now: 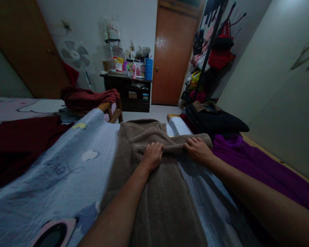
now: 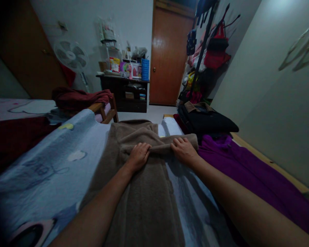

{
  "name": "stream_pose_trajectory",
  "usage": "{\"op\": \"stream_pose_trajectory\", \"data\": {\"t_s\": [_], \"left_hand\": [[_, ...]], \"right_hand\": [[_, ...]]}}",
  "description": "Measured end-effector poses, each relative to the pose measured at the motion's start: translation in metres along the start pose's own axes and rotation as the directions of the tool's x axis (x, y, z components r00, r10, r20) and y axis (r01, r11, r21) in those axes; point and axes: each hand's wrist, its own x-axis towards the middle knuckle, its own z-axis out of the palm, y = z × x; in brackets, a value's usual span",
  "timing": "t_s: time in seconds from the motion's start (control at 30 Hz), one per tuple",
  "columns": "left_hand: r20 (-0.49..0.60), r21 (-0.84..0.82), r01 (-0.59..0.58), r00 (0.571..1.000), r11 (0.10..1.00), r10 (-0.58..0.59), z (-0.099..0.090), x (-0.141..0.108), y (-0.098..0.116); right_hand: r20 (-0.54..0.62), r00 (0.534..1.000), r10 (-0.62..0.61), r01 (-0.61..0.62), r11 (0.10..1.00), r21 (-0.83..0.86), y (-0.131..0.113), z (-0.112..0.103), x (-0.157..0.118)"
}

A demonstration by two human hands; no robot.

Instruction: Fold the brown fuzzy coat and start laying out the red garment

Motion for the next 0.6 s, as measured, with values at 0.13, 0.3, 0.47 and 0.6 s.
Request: {"op": "stream_pose_trajectory", "data": {"t_s": [0.13,0.3,0.47,0.6], "left_hand": [[-0.004,-0.018,-0.003,1.000,1.000,0.003,-0.002,0.000,0.001],[-0.006,-0.032,0.006,1.000,0.999,-0.006,-0.001,-0.001,0.000],[0.003,-0.032,0.016,1.000,0.999,-0.016,0.001,0.000,-0.001],[0.003,-0.041,0.019,1.000,0.999,-0.019,0.001,0.001,-0.001]], "right_hand": [[0.051,0.998,0.027,-0.027,1.000,0.000,0.002,0.001,0.002],[0.121,0.993,0.007,-0.010,1.000,0.026,0.009,0.003,0.003],[0.157,0.986,-0.052,0.048,0.998,0.032,0.018,0.002,-0.003],[0.127,0.988,-0.088,0.085,0.996,0.031,0.020,-0.008,-0.010]]}}
